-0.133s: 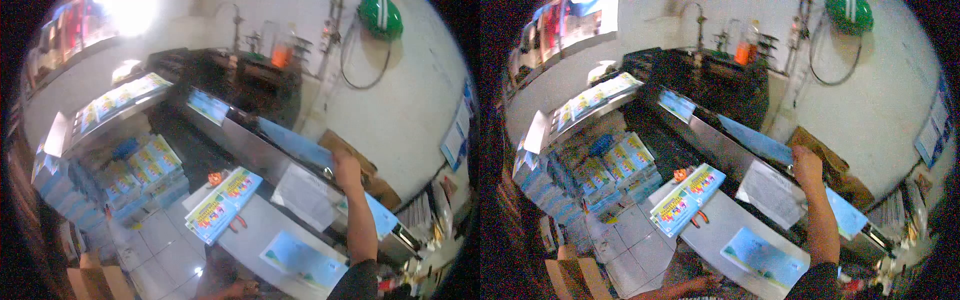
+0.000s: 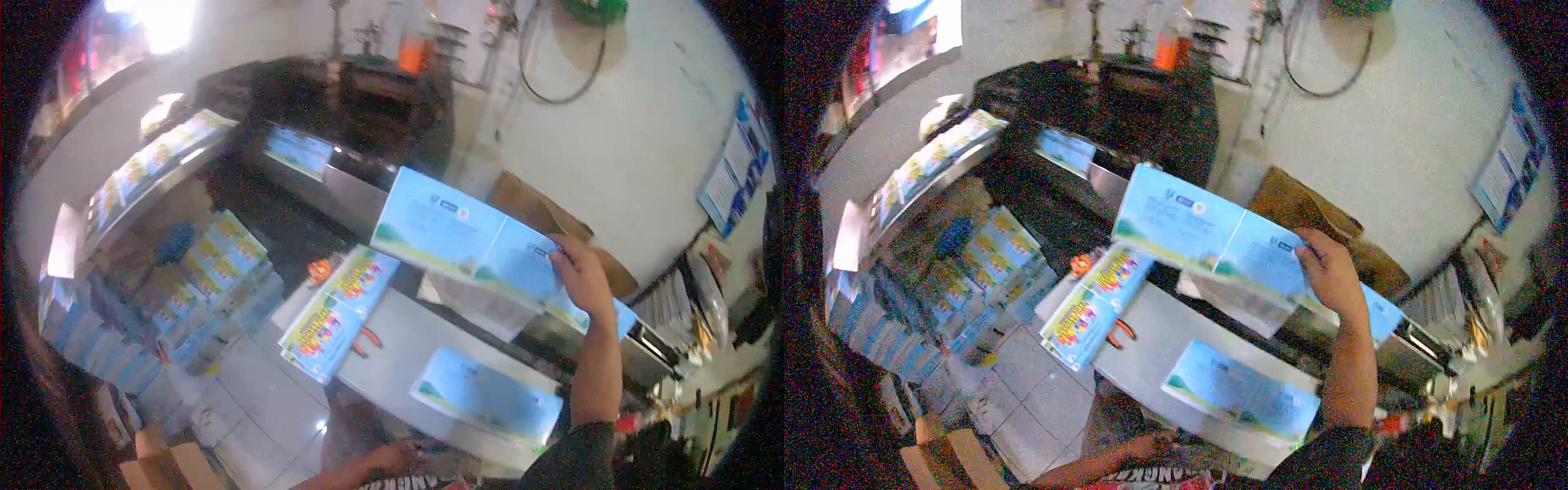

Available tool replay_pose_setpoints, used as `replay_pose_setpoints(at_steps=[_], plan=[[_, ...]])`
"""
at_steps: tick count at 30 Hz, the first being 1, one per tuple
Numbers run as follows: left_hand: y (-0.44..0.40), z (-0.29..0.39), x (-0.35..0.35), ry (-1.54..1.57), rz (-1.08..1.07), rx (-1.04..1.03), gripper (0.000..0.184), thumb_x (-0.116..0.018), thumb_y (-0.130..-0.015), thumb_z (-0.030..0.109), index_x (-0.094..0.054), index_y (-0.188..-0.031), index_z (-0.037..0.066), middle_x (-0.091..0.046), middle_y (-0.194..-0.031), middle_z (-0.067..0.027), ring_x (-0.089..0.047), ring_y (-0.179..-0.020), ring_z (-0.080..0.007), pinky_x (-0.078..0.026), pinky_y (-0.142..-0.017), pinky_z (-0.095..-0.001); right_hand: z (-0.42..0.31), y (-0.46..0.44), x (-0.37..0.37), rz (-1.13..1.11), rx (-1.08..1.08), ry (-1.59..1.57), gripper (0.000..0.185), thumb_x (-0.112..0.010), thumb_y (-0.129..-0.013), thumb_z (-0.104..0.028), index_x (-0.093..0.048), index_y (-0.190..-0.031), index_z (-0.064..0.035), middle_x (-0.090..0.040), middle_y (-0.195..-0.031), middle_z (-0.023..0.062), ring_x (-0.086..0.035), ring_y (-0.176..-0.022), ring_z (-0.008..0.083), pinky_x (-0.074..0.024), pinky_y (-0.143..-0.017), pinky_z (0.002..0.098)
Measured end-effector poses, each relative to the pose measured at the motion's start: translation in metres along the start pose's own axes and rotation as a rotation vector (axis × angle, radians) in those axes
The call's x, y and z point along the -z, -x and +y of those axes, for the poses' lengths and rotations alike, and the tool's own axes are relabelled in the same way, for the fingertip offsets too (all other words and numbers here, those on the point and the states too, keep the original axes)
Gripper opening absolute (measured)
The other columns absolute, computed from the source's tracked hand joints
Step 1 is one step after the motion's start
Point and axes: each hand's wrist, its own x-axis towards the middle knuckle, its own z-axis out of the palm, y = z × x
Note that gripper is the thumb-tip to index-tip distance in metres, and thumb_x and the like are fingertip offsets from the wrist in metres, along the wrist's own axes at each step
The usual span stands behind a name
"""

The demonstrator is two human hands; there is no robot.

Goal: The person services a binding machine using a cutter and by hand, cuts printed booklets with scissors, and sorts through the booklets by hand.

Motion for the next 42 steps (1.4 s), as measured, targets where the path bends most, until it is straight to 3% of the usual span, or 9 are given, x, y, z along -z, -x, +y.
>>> replay_pose_setpoints(at_steps=[10,15,19,21,26,31,33,37,42], plan=[[-0.022,0.000,-0.036,-0.183,-0.113,-0.155,0.054,-0.053,-0.090,0.037,-0.043,-0.131,0.003,-0.049,-0.128,-0.0214,-0.049,-0.116,-0.0345,-0.037,-0.100,-0.0414,0.083,0.173,-0.039,-0.695,-0.224,0.290,0.058,-0.057,-0.084,-0.036,-0.044,-0.127,0.0007,-0.042,-0.133,0.0246,-0.040,-0.124,0.0380,-0.0344,-0.103,0.0411],[-0.002,0.052,-0.032,-0.254,-0.084,0.097,0.054,-0.051,-0.091,0.040,-0.046,-0.129,0.002,-0.050,-0.128,-0.0217,-0.049,-0.116,-0.0357,-0.038,-0.099,-0.0417,0.121,0.134,-0.002,-0.144,-0.376,0.264,0.063,-0.064,-0.079,-0.034,-0.043,-0.129,-0.0006,-0.043,-0.133,0.0231,-0.041,-0.123,0.0363,-0.0351,-0.103,0.0418],[-0.005,0.035,-0.032,-0.305,0.066,0.060,0.054,-0.050,-0.090,0.041,-0.045,-0.130,0.005,-0.052,-0.125,-0.0208,-0.053,-0.110,-0.0370,-0.040,-0.096,-0.0444,0.210,0.087,0.035,0.243,-0.039,0.626,0.058,-0.065,-0.077,-0.030,-0.047,-0.126,-0.0059,-0.051,-0.126,0.0197,-0.048,-0.116,0.0362,-0.0396,-0.097,0.0432],[-0.020,0.017,-0.025,-0.716,-0.234,0.069,0.054,-0.051,-0.089,0.040,-0.044,-0.132,0.009,-0.056,-0.119,-0.0205,-0.057,-0.103,-0.0379,-0.044,-0.090,-0.0463,0.253,0.082,0.043,-0.136,-0.331,0.526,0.046,-0.063,-0.079,-0.031,-0.055,-0.118,-0.0076,-0.061,-0.108,0.0206,-0.057,-0.103,0.0376,-0.0447,-0.088,0.0456],[0.001,0.024,-0.037,-0.413,0.109,-0.001,0.050,-0.054,-0.087,0.035,-0.046,-0.130,0.010,-0.059,-0.113,-0.0204,-0.059,-0.097,-0.0378,-0.046,-0.085,-0.0456,0.285,0.088,0.083,-0.031,-0.367,0.543,0.032,-0.062,-0.077,-0.022,-0.061,-0.103,-0.0029,-0.063,-0.091,0.0207,-0.060,-0.088,0.0362,-0.0461,-0.077,0.0439],[0.008,0.013,-0.039,-0.335,0.259,-0.170,0.046,-0.058,-0.086,0.029,-0.049,-0.125,0.008,-0.060,-0.112,-0.0192,-0.059,-0.097,-0.0375,-0.046,-0.086,-0.0443,0.227,0.099,0.150,0.251,-0.202,0.229,0.028,-0.054,-0.087,-0.018,-0.057,-0.108,0.0009,-0.057,-0.078,0.0158,-0.054,-0.073,0.0152,-0.0446,-0.067,0.0328],[0.002,0.019,-0.033,-0.397,0.108,0.091,0.042,-0.052,-0.090,0.035,-0.054,-0.119,0.005,-0.061,-0.110,-0.0205,-0.059,-0.100,-0.0355,-0.046,-0.089,-0.0427,0.145,0.099,0.146,0.390,-0.113,-0.004,0.032,-0.053,-0.089,-0.019,-0.056,-0.113,0.0018,-0.064,-0.091,0.0168,-0.061,-0.080,0.0253,-0.0473,-0.074,0.0391],[-0.004,0.030,-0.042,-0.335,0.113,-0.129,0.040,-0.053,-0.089,0.030,-0.053,-0.120,0.004,-0.061,-0.110,-0.0202,-0.059,-0.100,-0.0357,-0.046,-0.088,-0.0432,0.039,0.116,0.076,-0.035,-0.348,-0.054,0.039,-0.057,-0.084,-0.022,-0.056,-0.119,-0.0036,-0.062,-0.106,0.0199,-0.059,-0.098,0.0273,-0.0437,-0.088,0.0356],[-0.007,0.028,-0.046,-0.416,0.064,-0.030,0.035,-0.056,-0.088,0.029,-0.056,-0.113,0.005,-0.057,-0.116,-0.0197,-0.057,-0.103,-0.0353,-0.045,-0.088,-0.0427,0.021,0.174,-0.087,-0.292,0.078,0.400,0.042,-0.053,-0.083,-0.027,-0.055,-0.122,-0.0114,-0.054,-0.114,0.0178,-0.050,-0.107,0.0326,-0.0374,-0.094,0.0466]])
